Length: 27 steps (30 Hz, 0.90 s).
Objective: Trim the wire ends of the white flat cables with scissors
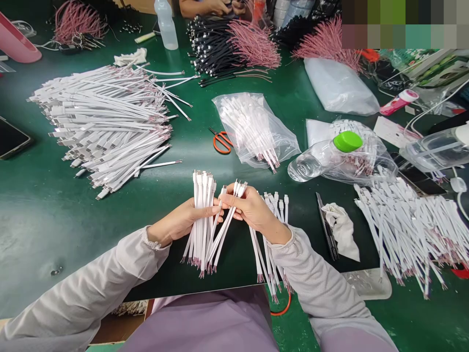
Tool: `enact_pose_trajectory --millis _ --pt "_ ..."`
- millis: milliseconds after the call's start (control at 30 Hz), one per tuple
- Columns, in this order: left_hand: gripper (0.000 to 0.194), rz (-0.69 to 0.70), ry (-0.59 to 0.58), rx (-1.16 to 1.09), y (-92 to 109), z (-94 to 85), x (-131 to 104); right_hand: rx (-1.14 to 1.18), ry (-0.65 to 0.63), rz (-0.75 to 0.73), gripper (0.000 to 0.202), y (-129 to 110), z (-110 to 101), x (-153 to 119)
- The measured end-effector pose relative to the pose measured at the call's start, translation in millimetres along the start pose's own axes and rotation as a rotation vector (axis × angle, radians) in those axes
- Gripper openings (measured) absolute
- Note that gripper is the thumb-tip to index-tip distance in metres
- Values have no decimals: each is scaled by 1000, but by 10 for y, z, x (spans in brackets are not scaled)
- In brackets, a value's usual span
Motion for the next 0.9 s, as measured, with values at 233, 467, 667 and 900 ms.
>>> enact_pose_trajectory --millis 233,467,667,900 --pt "21 8 -44 37 32 -21 13 14 -40 19 33 2 7 -3" --pt "26 28 7 96 42 11 -26 93 83 18 36 22 -46 24" --pt "26 47 112 83 6 -14 -6 3 128 -16 40 -188 -132 -64" --pt "21 78 196 110 -5 4 -15 -579 159 115 39 -476 -423 -422"
Point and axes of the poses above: each hand's wrist, its own x-axis towards the middle knuckle, its own z-axis out of the palm, y = z × x, the point moved 5 cm from there along x, towards the middle knuckle, and after that the axes turned 2 degrees about -x, right-handed, at the moved point
